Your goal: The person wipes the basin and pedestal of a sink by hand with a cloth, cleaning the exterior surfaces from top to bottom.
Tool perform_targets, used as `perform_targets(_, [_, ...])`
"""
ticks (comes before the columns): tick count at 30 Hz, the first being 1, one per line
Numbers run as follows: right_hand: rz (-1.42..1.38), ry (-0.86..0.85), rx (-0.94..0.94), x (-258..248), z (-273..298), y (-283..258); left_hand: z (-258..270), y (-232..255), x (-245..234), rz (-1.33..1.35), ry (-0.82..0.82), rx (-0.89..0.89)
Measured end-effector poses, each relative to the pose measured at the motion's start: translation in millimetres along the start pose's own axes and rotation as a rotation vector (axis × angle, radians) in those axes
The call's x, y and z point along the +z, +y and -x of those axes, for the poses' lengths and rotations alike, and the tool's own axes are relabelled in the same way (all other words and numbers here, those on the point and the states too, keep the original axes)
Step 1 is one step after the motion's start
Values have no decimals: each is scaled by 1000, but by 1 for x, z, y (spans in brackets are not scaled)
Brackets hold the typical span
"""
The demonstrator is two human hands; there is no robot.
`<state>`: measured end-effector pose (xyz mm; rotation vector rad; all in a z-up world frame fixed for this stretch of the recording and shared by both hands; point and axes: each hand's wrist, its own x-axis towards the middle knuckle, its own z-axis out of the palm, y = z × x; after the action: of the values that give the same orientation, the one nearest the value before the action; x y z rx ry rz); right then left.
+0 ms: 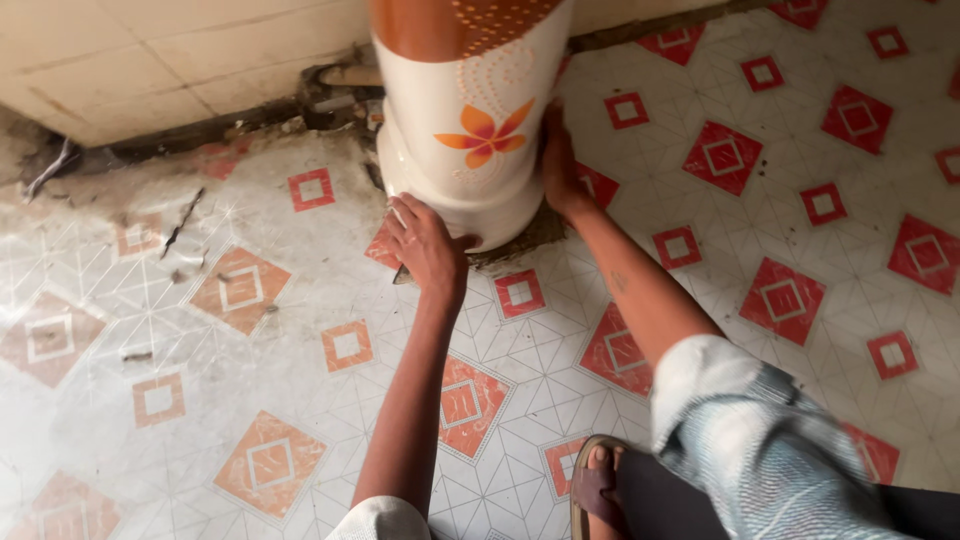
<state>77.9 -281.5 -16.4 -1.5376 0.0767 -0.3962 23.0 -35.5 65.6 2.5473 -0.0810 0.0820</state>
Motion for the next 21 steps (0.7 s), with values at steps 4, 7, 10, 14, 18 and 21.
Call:
perform_targets(4, [75,10,209,22,65,-29,-2,-1,2,2,-16,-20])
perform_targets(7, [262,120,182,53,100,-42,-3,0,6,9,-27,-59])
perform_targets(10, [157,119,268,65,114,-45,0,4,7,10,-49,-90])
perform_targets(14, [-25,93,278,36,67,-45,-3,6,7,26,-61,-130])
perform_targets(18, [-297,-228,142,-8,-9,-58,-2,2,14,51,-25,-97])
perform_targets(21, [-252,-283,101,-6,-32,-57,-3,1,15,68,-25,-100])
